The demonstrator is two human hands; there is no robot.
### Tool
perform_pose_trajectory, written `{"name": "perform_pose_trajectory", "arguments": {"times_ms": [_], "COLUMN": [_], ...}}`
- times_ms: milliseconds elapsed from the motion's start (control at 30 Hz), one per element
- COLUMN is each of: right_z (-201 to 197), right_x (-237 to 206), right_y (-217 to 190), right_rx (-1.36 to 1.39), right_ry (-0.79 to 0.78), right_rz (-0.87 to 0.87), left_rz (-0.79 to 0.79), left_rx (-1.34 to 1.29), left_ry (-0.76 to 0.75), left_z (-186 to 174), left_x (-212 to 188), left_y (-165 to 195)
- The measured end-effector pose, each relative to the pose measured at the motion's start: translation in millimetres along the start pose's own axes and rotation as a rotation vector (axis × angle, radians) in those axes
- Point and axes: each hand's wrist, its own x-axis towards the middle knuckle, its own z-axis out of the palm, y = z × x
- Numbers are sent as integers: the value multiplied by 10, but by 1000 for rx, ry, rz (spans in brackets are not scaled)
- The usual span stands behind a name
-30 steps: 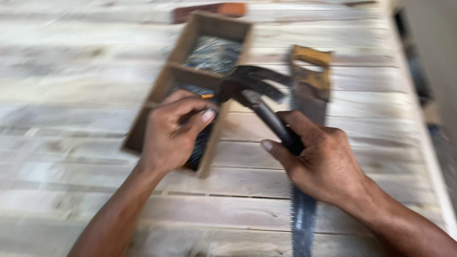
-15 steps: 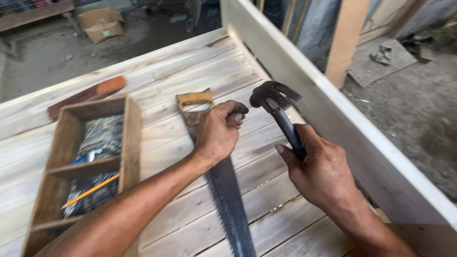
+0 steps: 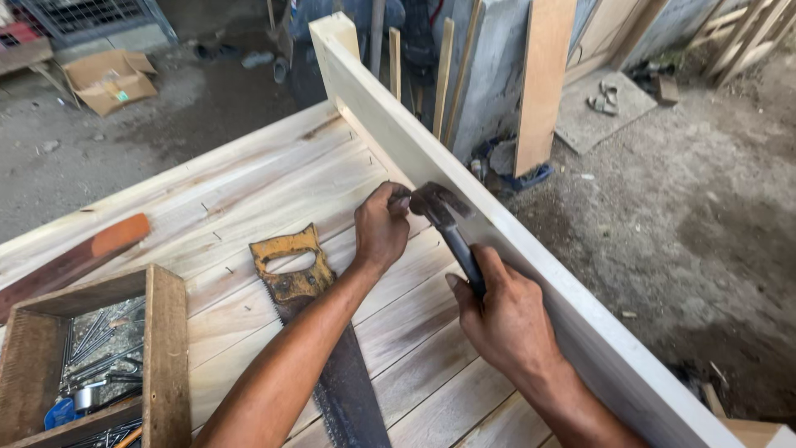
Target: The person takes nails from a wooden compartment box and hammers them into a slatted wooden frame on the workbench, driving nails at different spots across the slats. They repeatedly pick nails one at a time, position them on the wood, and strike them with a claw hammer.
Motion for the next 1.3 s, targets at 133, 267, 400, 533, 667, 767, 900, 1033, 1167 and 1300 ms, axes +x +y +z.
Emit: {"name": "perform_pose_trajectory", "arguments": {"times_ms": [133, 267, 400, 533, 667, 767, 900, 1033, 1167, 1300], "right_z": [163, 259, 279, 288, 300, 300, 297, 280, 266, 338], "right_x": [142, 223, 264, 304, 310, 303, 321, 349, 349, 374], "right_y": [39, -1, -58, -80, -69, -70, -104, -129, -104, -96], "right_rx": [24, 8, -39, -24, -50, -37, -57, -111, -130, -144], "right_ry": [7, 21, 15, -9, 8, -12, -80, -124, -89, -101], "right_rz": [-4, 34, 31, 39, 15, 18, 63, 45, 8, 39], "left_rz": [-19, -134, -154, -245, -176, -129, -49, -55, -45, -43], "left_rx": [-5, -29, -97, -95, -50, -22, 119, 192, 228, 227], "left_ry": [-58, -75, -59, -82, -122, -101, -90, -148, -175, -167], "left_z": [94, 149, 88, 6, 37, 76, 90, 79, 73, 85], "left_x": [19, 103, 152, 181, 164, 141, 142, 141, 115, 109], "left_y": [-224, -331, -404, -477, -516, -527, -514, -466, -419, -422]}}
